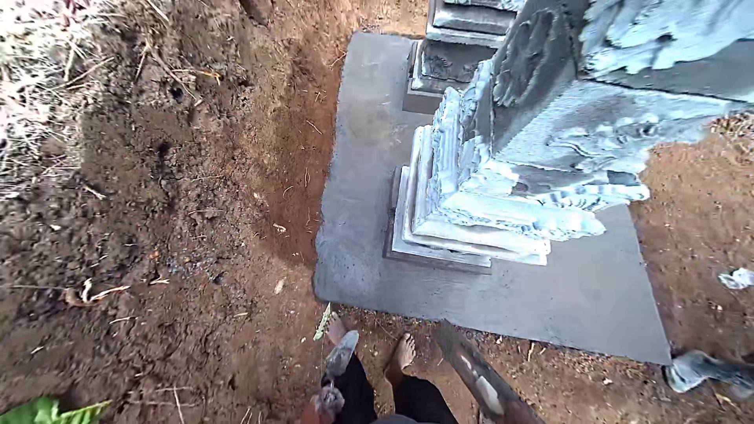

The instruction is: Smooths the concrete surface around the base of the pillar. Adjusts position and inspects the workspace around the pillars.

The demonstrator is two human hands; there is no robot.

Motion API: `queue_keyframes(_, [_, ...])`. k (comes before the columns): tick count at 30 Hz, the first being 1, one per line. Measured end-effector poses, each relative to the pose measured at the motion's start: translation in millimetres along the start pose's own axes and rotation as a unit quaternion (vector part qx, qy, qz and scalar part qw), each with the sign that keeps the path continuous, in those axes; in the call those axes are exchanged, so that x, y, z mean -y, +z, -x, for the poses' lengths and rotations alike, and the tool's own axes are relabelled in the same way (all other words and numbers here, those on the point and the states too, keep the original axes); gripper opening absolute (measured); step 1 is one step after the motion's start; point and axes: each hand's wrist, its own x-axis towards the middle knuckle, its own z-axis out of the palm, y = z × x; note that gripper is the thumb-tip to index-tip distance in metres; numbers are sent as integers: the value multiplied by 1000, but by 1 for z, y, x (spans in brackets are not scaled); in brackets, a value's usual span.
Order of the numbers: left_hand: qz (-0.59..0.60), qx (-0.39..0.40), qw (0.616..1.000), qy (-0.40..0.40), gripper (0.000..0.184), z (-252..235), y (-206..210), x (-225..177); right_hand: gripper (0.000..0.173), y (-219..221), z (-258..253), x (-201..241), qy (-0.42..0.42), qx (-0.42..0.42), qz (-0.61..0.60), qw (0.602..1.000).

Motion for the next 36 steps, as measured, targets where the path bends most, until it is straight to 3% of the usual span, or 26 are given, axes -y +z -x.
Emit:
queue_keyframes(3, [-29,-9,999,-30,40,7,16,-21,60,-13,-5,-22,-17,-23,-63,998])
queue_keyframes(8, [55,-116,991,-34,33,8,39,-14,55,-20,-2,-43,-29,-16,-133,991])
queue_keyframes(14, [-22,-130,986,-102,40,13,25,-14,52,16,-9,-95,10,29,-209,977])
queue_keyframes(23, [-50,-125,989,-53,37,34,38,-62,54,70,-16,-171,98,58,-263,958])
queue_keyframes(26, [-112,-84,990,-13,43,30,42,-80,58,70,-5,-169,129,52,-292,946])
queue_keyframes(30, [-175,-33,983,44,43,0,37,-78,54,78,5,-153,94,6,-374,922])
queue_keyframes(36, [-181,-8,979,94,37,-50,9,-104,55,106,39,-135,97,-61,-459,881])
